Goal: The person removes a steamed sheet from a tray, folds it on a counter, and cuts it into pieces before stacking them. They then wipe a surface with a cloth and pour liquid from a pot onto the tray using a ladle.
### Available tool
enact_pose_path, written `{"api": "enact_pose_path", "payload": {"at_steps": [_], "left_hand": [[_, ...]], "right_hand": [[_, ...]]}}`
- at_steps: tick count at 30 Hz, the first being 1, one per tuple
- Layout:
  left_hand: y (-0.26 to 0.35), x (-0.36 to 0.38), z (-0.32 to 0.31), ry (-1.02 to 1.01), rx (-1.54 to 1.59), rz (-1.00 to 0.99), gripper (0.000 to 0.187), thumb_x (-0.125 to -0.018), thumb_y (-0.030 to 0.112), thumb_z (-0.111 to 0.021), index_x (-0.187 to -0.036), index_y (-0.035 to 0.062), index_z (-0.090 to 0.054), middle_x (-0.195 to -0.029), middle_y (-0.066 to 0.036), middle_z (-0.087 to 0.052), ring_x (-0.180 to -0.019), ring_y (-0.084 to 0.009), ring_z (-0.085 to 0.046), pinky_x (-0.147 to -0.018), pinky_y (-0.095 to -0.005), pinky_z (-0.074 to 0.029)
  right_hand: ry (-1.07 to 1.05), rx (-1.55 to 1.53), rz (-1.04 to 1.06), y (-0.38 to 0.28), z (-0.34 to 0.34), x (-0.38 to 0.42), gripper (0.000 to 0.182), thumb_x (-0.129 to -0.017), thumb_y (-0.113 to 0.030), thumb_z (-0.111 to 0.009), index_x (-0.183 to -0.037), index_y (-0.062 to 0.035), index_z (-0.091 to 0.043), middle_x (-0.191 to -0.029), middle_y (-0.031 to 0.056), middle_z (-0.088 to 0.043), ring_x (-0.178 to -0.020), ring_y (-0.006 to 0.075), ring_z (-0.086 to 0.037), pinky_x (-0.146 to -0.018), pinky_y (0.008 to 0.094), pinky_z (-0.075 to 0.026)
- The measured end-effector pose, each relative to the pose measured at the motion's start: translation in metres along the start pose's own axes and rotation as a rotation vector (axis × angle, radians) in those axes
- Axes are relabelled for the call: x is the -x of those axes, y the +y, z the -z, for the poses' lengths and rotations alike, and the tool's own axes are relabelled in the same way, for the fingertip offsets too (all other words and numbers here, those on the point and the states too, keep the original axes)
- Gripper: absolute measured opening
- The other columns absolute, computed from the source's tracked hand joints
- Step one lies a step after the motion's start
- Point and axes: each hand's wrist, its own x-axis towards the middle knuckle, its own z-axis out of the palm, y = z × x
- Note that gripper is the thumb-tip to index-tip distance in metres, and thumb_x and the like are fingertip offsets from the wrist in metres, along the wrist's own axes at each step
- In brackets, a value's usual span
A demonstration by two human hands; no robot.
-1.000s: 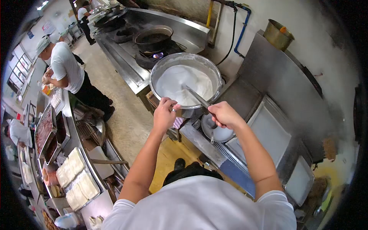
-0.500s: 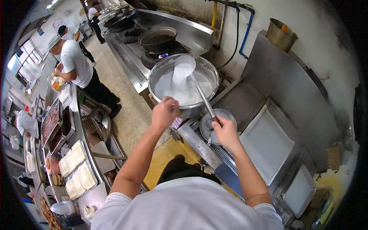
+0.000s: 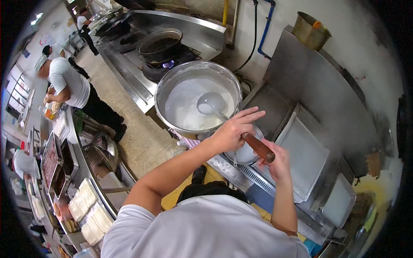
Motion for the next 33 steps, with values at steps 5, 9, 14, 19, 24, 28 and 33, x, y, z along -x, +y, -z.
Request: {"api": "enact_pose_path", "payload": {"at_steps": [5,9,14,19,24,28,33], "left_hand": [[0.006,-0.023,0.022,0.166,0.172,0.030,0.022,-0.069,0.000,-0.081,-0.085,0.0051,-0.066,-0.146,-0.021,-0.056,-0.136,-0.0443,-0.051,-0.108,-0.0488,-0.047],[-0.006,-0.043,0.052,0.292,0.434,0.408,0.024,-0.073,-0.015,-0.058,-0.084,0.0033,-0.068,-0.141,-0.020,-0.062,-0.126,-0.0303,-0.061,-0.098,-0.0368,-0.050],[-0.081,-0.055,0.079,0.562,0.554,0.491,0.027,-0.075,-0.021,-0.049,-0.077,0.0017,-0.064,-0.140,-0.020,-0.062,-0.120,-0.0252,-0.063,-0.095,-0.0333,-0.050],[-0.150,-0.044,0.092,0.761,0.766,0.585,0.030,-0.081,-0.023,-0.045,-0.078,0.0048,-0.055,-0.137,-0.021,-0.063,-0.130,-0.0326,-0.059,-0.099,-0.0444,-0.055],[-0.179,-0.025,0.109,0.875,0.890,0.606,0.030,-0.078,-0.026,-0.041,-0.084,-0.0004,-0.055,-0.128,-0.027,-0.064,-0.114,-0.0393,-0.067,-0.096,-0.0463,-0.057],[-0.199,-0.012,0.129,0.986,0.892,0.603,0.030,-0.079,-0.027,-0.038,-0.086,-0.0010,-0.051,-0.124,-0.029,-0.062,-0.098,-0.0416,-0.072,-0.087,-0.0475,-0.063],[-0.203,-0.006,0.162,1.053,0.782,0.603,0.028,-0.082,-0.024,-0.036,-0.084,0.0000,-0.050,-0.121,-0.028,-0.063,-0.087,-0.0377,-0.072,-0.082,-0.0486,-0.065]], "right_hand": [[0.103,0.864,0.047,0.148,0.038,-0.079,0.041,-0.095,-0.023,-0.062,-0.124,0.0062,-0.066,-0.100,0.0210,-0.074,-0.082,0.0253,-0.072,-0.069,0.0369,-0.058],[0.194,1.264,-0.041,0.187,0.011,-0.103,0.041,-0.091,-0.027,-0.066,-0.115,0.0064,-0.069,-0.106,0.0265,-0.072,-0.102,0.0363,-0.071,-0.087,0.0440,-0.056],[0.186,1.457,-0.186,0.218,-0.009,-0.132,0.040,-0.088,-0.031,-0.068,-0.105,0.0048,-0.070,-0.105,0.0290,-0.071,-0.101,0.0459,-0.068,-0.092,0.0519,-0.054],[0.356,1.105,-0.234,0.236,-0.010,-0.142,0.029,-0.088,-0.021,-0.065,-0.097,0.0054,-0.072,-0.101,0.0270,-0.072,-0.094,0.0416,-0.070,-0.084,0.0460,-0.056],[0.501,0.648,-0.126,0.258,0.015,-0.157,0.016,-0.090,-0.005,-0.056,-0.093,0.0018,-0.070,-0.080,0.0127,-0.069,-0.070,0.0223,-0.065,-0.062,0.0359,-0.052],[0.539,0.227,-0.025,0.177,0.010,-0.148,0.014,-0.093,-0.002,-0.055,-0.091,-0.0015,-0.069,-0.074,0.0047,-0.063,-0.064,0.0131,-0.057,-0.056,0.0293,-0.048],[0.537,0.334,0.254,0.039,-0.036,-0.149,0.016,-0.100,-0.008,-0.060,-0.092,0.0013,-0.069,-0.077,0.0052,-0.065,-0.064,0.0117,-0.055,-0.060,0.0285,-0.047]]}}
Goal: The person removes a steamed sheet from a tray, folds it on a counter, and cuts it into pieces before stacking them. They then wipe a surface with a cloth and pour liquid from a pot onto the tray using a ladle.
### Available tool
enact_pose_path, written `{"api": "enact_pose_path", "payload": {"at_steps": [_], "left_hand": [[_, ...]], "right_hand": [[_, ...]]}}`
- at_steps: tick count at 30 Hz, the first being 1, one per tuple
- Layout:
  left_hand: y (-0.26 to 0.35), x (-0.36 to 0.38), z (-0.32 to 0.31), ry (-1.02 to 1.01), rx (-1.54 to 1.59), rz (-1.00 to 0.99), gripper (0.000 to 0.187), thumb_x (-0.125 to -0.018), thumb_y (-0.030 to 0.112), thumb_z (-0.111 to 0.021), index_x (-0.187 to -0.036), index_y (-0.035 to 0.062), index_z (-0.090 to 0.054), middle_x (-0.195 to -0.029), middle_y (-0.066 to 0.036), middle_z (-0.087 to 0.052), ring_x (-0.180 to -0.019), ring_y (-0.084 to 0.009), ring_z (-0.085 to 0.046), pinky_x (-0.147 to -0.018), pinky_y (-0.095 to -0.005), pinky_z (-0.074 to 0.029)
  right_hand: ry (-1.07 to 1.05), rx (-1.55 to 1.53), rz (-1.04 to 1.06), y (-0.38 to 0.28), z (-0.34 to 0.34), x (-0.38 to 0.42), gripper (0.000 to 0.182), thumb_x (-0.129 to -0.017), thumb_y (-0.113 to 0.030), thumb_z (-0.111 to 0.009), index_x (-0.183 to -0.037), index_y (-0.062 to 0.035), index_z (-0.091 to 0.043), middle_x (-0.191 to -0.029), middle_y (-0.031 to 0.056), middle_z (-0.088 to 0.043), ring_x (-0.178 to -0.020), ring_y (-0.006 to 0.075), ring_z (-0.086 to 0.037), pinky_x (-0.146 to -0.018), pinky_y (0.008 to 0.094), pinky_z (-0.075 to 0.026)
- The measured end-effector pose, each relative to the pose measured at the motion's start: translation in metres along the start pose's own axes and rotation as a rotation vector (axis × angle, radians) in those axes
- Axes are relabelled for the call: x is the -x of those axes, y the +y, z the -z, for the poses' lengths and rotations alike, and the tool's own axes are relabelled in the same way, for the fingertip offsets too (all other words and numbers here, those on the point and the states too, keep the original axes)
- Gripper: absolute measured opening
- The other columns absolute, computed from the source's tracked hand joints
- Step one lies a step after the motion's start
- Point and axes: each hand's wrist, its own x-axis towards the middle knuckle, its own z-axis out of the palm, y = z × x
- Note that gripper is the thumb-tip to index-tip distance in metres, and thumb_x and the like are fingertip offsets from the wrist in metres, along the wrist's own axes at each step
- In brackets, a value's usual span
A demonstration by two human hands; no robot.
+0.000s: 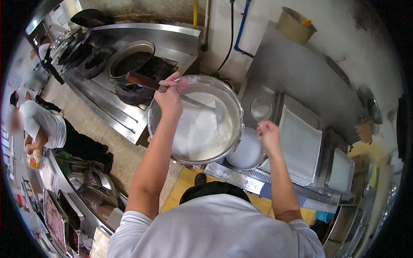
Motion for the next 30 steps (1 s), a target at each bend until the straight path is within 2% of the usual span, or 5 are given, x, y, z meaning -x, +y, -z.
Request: {"api": "enact_pose_path", "payload": {"at_steps": [5,8,11,23,30], "left_hand": [[0.037,-0.009,0.019,0.043,0.036,-0.085,0.024,-0.083,-0.023,-0.036,-0.083,-0.0014,-0.047,-0.119,-0.029,-0.063,-0.092,-0.0408,-0.073,-0.084,-0.0507,-0.064],[0.049,-0.008,0.040,0.091,-0.008,-0.146,0.025,-0.081,-0.023,-0.035,-0.085,-0.0014,-0.047,-0.119,-0.030,-0.063,-0.092,-0.0407,-0.073,-0.086,-0.0511,-0.064],[0.067,-0.002,0.059,0.114,-0.026,-0.186,0.025,-0.079,-0.022,-0.037,-0.086,-0.0015,-0.049,-0.119,-0.029,-0.064,-0.092,-0.0389,-0.073,-0.087,-0.0499,-0.063],[0.096,0.063,0.102,0.138,-0.185,-0.338,0.027,-0.078,-0.024,-0.039,-0.087,-0.0006,-0.049,-0.117,-0.026,-0.061,-0.095,-0.0361,-0.072,-0.090,-0.0478,-0.062],[0.093,0.099,0.097,0.035,-0.239,-0.378,0.027,-0.081,-0.025,-0.042,-0.084,-0.0001,-0.052,-0.117,-0.020,-0.063,-0.104,-0.0313,-0.070,-0.097,-0.0424,-0.056]], "right_hand": [[-0.173,0.242,0.148,-0.096,-0.045,-0.019,0.014,-0.098,-0.009,-0.059,-0.095,0.0019,-0.067,-0.084,0.0088,-0.068,-0.069,0.0180,-0.062,-0.063,0.0311,-0.051],[-0.195,0.627,0.461,-0.095,-0.087,-0.042,0.016,-0.091,-0.008,-0.061,-0.097,0.0047,-0.069,-0.090,0.0231,-0.072,-0.085,0.0409,-0.070,-0.077,0.0462,-0.055],[-0.312,0.879,0.481,-0.084,-0.130,-0.059,0.018,-0.087,-0.005,-0.058,-0.097,0.0049,-0.069,-0.101,0.0278,-0.070,-0.099,0.0507,-0.066,-0.087,0.0523,-0.053],[-0.398,1.364,0.660,-0.032,-0.215,-0.082,0.021,-0.088,-0.003,-0.057,-0.099,0.0007,-0.074,-0.106,0.0245,-0.072,-0.103,0.0391,-0.071,-0.089,0.0479,-0.058],[-0.520,1.343,0.641,-0.025,-0.235,-0.066,0.020,-0.086,-0.003,-0.061,-0.101,0.0053,-0.072,-0.105,0.0262,-0.071,-0.100,0.0405,-0.071,-0.087,0.0466,-0.059]]}}
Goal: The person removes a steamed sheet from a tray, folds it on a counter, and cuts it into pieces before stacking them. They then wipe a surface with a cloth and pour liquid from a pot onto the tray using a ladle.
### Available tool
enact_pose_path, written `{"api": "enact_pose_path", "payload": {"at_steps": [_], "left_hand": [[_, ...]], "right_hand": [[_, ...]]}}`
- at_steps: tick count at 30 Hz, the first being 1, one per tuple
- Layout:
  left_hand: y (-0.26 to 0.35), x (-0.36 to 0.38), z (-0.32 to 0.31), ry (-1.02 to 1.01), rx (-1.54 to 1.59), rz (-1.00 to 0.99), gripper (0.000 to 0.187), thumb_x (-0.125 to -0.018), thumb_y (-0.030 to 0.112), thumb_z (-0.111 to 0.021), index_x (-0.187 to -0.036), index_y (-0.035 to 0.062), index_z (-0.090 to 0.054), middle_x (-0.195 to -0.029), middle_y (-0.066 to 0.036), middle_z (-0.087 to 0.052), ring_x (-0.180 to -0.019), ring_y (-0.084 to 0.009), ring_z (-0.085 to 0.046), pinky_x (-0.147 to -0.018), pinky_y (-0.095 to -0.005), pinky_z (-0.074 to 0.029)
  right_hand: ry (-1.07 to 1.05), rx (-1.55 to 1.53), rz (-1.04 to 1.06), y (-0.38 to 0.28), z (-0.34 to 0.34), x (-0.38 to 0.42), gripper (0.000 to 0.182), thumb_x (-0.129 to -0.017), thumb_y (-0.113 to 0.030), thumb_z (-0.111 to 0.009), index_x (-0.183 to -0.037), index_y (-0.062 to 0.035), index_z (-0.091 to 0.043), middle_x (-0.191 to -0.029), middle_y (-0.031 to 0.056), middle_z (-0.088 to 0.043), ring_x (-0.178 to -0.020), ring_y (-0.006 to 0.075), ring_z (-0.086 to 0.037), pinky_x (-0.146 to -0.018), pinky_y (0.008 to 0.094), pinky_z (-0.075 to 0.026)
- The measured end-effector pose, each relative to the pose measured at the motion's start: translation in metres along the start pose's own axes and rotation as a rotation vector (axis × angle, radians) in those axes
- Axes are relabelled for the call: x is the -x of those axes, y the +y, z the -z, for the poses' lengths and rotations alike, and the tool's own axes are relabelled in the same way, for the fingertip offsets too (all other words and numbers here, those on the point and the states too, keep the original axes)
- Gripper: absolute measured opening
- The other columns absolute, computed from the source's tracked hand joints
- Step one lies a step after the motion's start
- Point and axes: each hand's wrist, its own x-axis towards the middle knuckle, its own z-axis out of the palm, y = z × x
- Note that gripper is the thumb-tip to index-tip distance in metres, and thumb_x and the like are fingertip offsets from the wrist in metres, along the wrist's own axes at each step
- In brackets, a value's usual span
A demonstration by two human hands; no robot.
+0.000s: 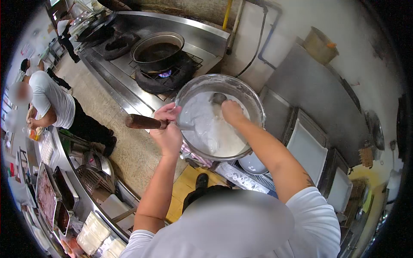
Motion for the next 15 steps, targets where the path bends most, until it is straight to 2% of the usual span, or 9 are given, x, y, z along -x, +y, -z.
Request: {"api": "enact_pose_path", "payload": {"at_steps": [5,8,11,14,15], "left_hand": [[0.001,0.009,0.000,-0.033,-0.097,-0.024,0.023,-0.087,-0.022,-0.048,-0.088,0.0000,-0.055,-0.117,-0.018,-0.064,-0.105,-0.0273,-0.069,-0.098,-0.0403,-0.055],[-0.003,0.012,0.000,-0.021,-0.118,-0.011,0.022,-0.089,-0.020,-0.051,-0.096,-0.0006,-0.057,-0.119,-0.017,-0.064,-0.108,-0.0246,-0.067,-0.101,-0.0379,-0.052],[-0.015,0.016,0.007,0.010,-0.167,0.008,0.022,-0.090,-0.017,-0.054,-0.105,-0.0010,-0.059,-0.123,-0.017,-0.063,-0.115,-0.0237,-0.063,-0.104,-0.0358,-0.048],[-0.019,0.024,0.014,-0.048,-0.273,0.005,0.025,-0.091,-0.015,-0.058,-0.112,-0.0014,-0.058,-0.126,-0.017,-0.062,-0.119,-0.0242,-0.061,-0.106,-0.0355,-0.045],[-0.025,0.026,0.022,-0.087,-0.376,-0.041,0.029,-0.090,-0.008,-0.064,-0.118,-0.0012,-0.058,-0.129,-0.018,-0.060,-0.122,-0.0279,-0.058,-0.108,-0.0393,-0.043]], "right_hand": [[-0.140,-0.132,-0.025,-0.012,-0.014,0.004,0.022,-0.085,-0.004,-0.061,-0.100,0.0078,-0.073,-0.104,0.0302,-0.072,-0.097,0.0432,-0.072,-0.087,0.0475,-0.059],[-0.171,-0.212,-0.170,-0.016,-0.013,0.007,0.022,-0.084,-0.008,-0.063,-0.095,0.0070,-0.074,-0.107,0.0303,-0.071,-0.104,0.0409,-0.071,-0.091,0.0457,-0.057],[-0.298,-0.252,-0.095,-0.011,0.016,0.021,0.028,-0.084,-0.013,-0.064,-0.097,0.0101,-0.073,-0.103,0.0307,-0.071,-0.103,0.0411,-0.071,-0.091,0.0452,-0.057],[-0.296,-0.447,-0.212,0.003,0.021,0.031,0.026,-0.085,-0.017,-0.071,-0.093,0.0080,-0.074,-0.091,0.0259,-0.073,-0.081,0.0358,-0.072,-0.074,0.0460,-0.056],[-0.289,-0.503,-0.197,0.008,0.025,0.038,0.024,-0.086,-0.016,-0.070,-0.092,0.0067,-0.074,-0.087,0.0224,-0.072,-0.078,0.0318,-0.070,-0.071,0.0441,-0.055]]}}
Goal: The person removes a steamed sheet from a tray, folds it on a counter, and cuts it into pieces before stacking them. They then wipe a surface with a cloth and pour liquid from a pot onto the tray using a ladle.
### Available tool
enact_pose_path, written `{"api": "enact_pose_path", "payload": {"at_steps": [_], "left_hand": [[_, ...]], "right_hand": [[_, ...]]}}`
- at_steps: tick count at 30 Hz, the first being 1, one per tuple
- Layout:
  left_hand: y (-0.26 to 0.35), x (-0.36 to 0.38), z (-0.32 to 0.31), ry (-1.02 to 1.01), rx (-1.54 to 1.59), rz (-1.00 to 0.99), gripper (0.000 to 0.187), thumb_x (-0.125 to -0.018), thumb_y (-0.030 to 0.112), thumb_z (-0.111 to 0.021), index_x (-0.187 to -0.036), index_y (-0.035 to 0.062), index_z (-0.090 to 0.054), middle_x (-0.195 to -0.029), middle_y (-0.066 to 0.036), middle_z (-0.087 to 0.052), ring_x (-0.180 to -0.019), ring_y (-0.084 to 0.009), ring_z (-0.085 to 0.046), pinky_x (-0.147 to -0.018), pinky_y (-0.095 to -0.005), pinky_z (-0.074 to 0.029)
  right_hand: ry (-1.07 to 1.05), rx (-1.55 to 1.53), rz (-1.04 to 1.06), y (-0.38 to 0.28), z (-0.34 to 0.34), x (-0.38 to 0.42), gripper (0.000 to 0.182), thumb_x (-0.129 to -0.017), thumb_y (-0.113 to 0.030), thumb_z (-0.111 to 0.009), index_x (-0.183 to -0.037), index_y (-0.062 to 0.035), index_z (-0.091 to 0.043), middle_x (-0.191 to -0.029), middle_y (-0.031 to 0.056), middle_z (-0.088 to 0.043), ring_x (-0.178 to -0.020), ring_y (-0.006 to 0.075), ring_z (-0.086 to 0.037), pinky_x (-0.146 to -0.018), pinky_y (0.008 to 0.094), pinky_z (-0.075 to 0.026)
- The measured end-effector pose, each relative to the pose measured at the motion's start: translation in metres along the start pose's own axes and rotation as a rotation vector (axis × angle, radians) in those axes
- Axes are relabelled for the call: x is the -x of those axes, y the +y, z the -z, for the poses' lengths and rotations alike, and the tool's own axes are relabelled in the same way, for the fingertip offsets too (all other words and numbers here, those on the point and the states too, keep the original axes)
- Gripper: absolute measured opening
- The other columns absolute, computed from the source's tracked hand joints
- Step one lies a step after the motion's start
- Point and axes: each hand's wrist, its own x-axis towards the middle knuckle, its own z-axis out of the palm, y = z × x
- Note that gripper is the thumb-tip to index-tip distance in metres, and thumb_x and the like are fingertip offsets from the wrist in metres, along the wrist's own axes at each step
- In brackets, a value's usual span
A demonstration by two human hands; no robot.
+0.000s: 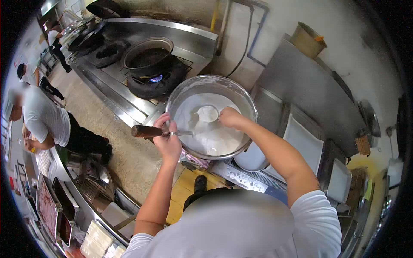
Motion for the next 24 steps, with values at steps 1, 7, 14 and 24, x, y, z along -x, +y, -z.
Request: {"api": "enact_pose_path", "payload": {"at_steps": [1,7,14,24], "left_hand": [[-0.002,0.004,0.002,-0.005,-0.083,-0.021,0.032,-0.090,-0.006,-0.067,-0.119,-0.0013,-0.057,-0.131,-0.018,-0.059,-0.124,-0.0293,-0.056,-0.109,-0.0408,-0.041],[0.012,0.051,0.012,-0.021,-0.379,-0.083,0.048,-0.086,0.005,-0.076,-0.128,-0.0019,-0.052,-0.139,-0.021,-0.051,-0.129,-0.0341,-0.049,-0.109,-0.0441,-0.037],[0.016,0.156,0.014,-0.058,-0.250,0.071,0.045,-0.090,0.011,-0.073,-0.128,-0.0006,-0.052,-0.132,-0.017,-0.053,-0.114,-0.0268,-0.053,-0.101,-0.0395,-0.043],[0.079,0.272,-0.138,-0.556,-0.073,0.104,0.023,-0.090,0.001,-0.070,-0.112,0.0013,-0.062,-0.119,-0.016,-0.061,-0.104,-0.0246,-0.061,-0.086,-0.0343,-0.053]], "right_hand": [[0.000,-0.053,0.024,0.002,0.008,0.010,0.021,-0.087,-0.015,-0.069,-0.090,0.0054,-0.074,-0.083,0.0189,-0.071,-0.075,0.0279,-0.068,-0.068,0.0422,-0.053],[-0.083,-0.337,0.009,0.000,0.083,0.094,0.017,-0.091,-0.011,-0.063,-0.089,0.0031,-0.072,-0.072,0.0029,-0.059,-0.067,0.0134,-0.054,-0.060,0.0324,-0.046],[-0.067,-0.488,-0.024,0.067,0.140,0.180,0.019,-0.093,-0.010,-0.058,-0.095,0.0037,-0.070,-0.074,0.0007,-0.059,-0.069,0.0111,-0.053,-0.063,0.0304,-0.046],[0.130,-0.492,-0.196,0.261,0.153,0.300,0.019,-0.093,-0.014,-0.059,-0.082,-0.0006,-0.066,-0.075,0.0027,-0.062,-0.069,0.0123,-0.057,-0.058,0.0327,-0.048]]}}
